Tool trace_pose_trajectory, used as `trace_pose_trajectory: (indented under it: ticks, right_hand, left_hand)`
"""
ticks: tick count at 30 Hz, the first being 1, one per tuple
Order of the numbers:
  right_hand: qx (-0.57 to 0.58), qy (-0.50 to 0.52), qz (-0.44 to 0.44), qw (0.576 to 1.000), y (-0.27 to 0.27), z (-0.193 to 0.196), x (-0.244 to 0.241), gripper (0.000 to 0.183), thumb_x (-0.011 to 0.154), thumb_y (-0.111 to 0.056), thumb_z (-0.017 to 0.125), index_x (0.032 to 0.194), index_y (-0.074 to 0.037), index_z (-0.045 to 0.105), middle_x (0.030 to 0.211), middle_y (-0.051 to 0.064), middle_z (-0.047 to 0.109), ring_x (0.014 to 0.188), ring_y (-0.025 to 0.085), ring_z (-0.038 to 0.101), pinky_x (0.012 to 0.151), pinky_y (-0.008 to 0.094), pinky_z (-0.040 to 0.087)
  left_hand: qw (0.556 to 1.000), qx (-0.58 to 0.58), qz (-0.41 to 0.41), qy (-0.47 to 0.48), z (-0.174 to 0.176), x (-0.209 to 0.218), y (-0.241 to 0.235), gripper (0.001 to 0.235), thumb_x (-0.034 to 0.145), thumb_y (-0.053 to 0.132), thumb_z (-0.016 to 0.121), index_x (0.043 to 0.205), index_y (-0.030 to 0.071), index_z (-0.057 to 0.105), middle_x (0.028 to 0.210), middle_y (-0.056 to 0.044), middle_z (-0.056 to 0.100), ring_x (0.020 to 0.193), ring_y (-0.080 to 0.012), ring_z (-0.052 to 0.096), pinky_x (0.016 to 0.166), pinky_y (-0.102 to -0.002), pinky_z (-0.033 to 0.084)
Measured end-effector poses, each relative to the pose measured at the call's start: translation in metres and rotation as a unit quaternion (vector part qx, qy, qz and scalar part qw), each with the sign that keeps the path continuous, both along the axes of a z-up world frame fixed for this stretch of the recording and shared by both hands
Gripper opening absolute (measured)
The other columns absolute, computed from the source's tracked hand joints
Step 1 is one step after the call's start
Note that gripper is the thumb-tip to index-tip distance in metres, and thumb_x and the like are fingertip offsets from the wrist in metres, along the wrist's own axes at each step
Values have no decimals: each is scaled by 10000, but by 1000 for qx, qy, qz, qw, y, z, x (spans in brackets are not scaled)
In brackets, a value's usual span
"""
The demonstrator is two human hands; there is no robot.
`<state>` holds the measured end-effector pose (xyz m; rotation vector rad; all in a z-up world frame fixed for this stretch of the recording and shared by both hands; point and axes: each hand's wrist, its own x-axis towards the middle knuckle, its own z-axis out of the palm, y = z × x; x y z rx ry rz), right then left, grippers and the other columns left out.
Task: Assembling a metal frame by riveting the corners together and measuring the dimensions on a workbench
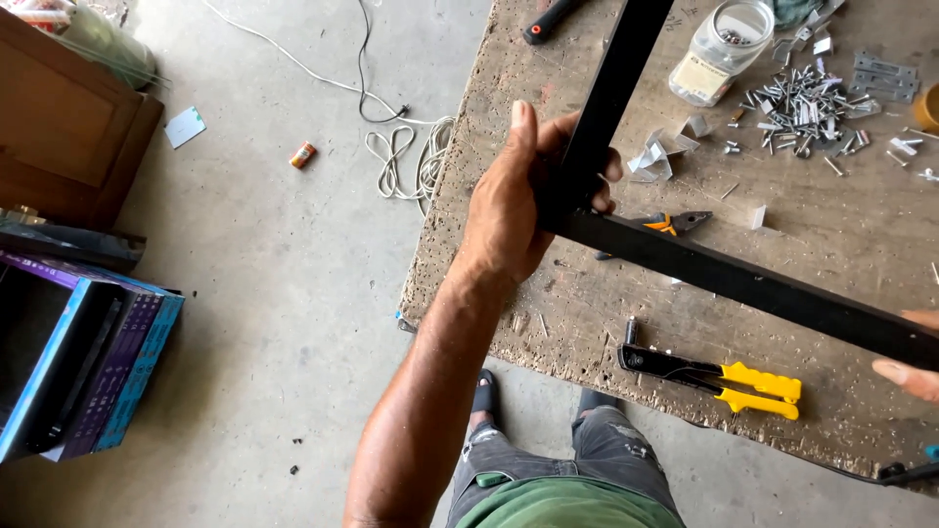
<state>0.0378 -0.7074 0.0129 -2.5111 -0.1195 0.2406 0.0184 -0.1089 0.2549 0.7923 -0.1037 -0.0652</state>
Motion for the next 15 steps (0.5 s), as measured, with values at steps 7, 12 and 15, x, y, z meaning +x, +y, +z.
trace_pose_trajectory:
  ticks: [7,12,15]
  right_hand:
    - [23,-63,78,995,-67,-74,16,486,785,-204,807,1222,-33,680,1021,111,706,897,231,674,821,347,544]
    - [34,-46,71,996,-47,-52,14,419,765,-240,802,1105,-26,681,856,95,634,735,210,593,687,345,457]
    - [42,-32,65,997,-6,-5,2,381,751,-266,797,1018,-21,682,732,83,580,613,195,531,586,345,391]
  left_hand:
    - [997,52,49,-27,6,-14,-6,593,1090,504,436,1285,-9,662,803,-93,613,660,-153,551,785,-340,560]
    - [991,108,65,-44,21,-26,-1,542,1072,537,400,994,71,666,818,-64,672,678,-135,584,720,-270,510]
    - [988,146,34,-38,14,-38,13,600,1071,556,350,1190,39,632,1080,-125,712,926,-202,664,875,-322,520]
